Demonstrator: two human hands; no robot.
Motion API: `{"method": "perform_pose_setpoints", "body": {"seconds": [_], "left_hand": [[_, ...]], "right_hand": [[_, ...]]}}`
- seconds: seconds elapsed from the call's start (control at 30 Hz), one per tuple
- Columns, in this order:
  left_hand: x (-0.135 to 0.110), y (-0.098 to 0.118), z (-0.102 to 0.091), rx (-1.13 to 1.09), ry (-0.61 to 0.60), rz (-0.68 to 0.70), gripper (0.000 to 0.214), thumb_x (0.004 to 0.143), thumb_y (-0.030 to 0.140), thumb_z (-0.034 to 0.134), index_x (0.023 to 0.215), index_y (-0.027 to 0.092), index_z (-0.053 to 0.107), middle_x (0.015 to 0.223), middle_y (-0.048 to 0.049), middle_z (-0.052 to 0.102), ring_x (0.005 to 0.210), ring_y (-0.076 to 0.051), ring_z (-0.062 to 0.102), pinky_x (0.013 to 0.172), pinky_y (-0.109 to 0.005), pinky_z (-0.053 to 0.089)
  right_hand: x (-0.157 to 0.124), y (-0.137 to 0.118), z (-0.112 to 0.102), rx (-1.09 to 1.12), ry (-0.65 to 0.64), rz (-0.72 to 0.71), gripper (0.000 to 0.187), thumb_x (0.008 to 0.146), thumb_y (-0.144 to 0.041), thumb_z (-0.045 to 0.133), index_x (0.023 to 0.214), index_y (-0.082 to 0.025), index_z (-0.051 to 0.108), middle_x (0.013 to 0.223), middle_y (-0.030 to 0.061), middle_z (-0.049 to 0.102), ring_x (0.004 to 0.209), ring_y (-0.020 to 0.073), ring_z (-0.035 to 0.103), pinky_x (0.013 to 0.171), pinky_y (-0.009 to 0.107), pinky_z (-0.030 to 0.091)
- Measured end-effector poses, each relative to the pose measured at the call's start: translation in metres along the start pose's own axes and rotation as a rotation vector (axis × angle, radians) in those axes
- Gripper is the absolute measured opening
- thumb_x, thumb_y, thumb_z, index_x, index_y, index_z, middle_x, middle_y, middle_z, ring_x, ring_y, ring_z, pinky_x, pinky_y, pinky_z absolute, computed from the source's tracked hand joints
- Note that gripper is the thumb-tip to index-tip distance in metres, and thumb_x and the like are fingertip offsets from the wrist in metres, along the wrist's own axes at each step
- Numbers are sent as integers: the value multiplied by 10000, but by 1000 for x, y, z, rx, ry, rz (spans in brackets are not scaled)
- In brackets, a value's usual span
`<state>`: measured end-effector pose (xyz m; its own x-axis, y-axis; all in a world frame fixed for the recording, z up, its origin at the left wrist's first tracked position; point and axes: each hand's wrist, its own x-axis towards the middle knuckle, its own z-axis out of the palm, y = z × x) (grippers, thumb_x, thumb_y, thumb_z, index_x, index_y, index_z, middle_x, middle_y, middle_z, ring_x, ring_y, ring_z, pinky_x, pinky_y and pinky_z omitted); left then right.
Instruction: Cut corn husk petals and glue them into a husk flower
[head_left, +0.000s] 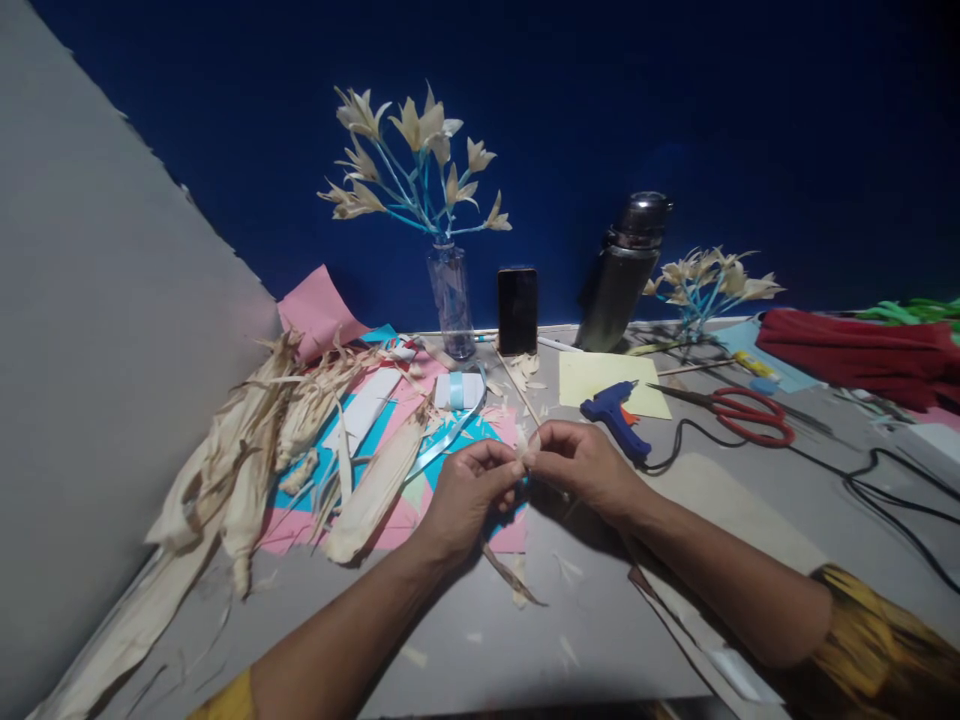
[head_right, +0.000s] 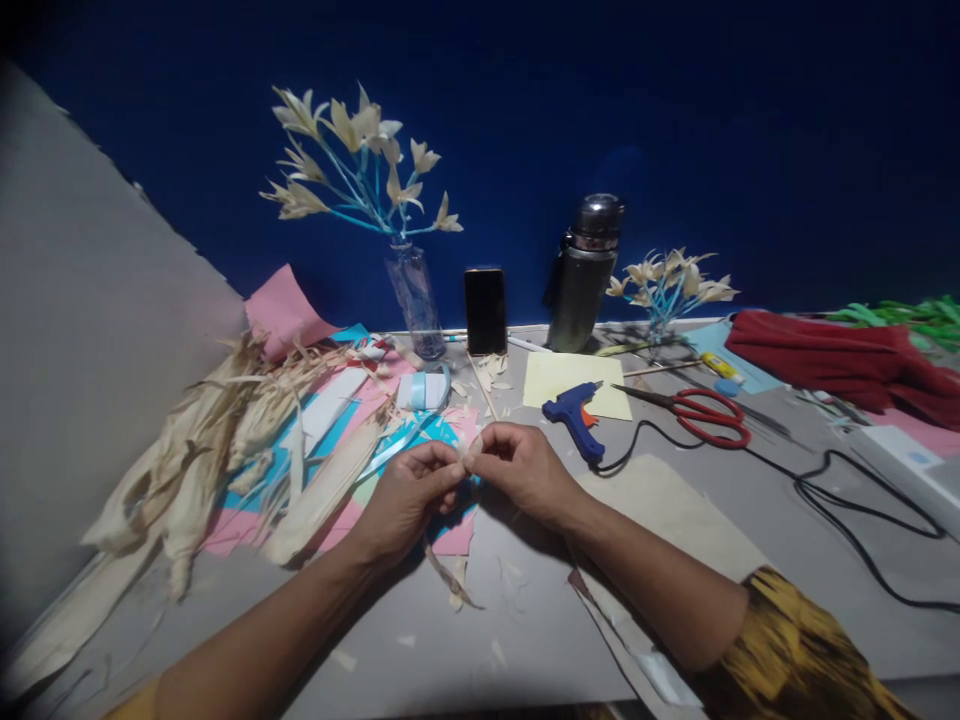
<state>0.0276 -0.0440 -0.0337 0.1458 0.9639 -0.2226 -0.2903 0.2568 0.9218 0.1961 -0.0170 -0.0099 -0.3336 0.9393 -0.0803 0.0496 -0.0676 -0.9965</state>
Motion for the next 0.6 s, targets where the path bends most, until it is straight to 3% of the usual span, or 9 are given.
{"method": "perform_pose_setpoints", "body": {"seconds": [0.3,0.47,0.6], "left_hand": [[-1,0,1,-45,-37,-63,286,681,348,829,744,158,626,505,32,567,413,-84,430,416,-227,388],[-1,0,1,-24,-44,-46,277,741,377,783,739,165,605,488,43,530,423,-79,416,433,-214,358],[1,-1,0,-60,6,-23,268,717,335,798,748,158,599,549,29,579,441,-63,437,447,-191,333]], "right_hand": [[1,4,0,109,3,73,307,692,-422,789,650,-175,612,531,-47,520,503,89,389,475,227,279],[0,7,0,37,51,-46,278,713,-415,800,741,-171,670,657,6,642,575,122,501,536,252,376],[-4,10,1,-123,130,-197,195,760,-354,770,753,-185,674,672,2,633,570,127,505,541,261,388]]}}
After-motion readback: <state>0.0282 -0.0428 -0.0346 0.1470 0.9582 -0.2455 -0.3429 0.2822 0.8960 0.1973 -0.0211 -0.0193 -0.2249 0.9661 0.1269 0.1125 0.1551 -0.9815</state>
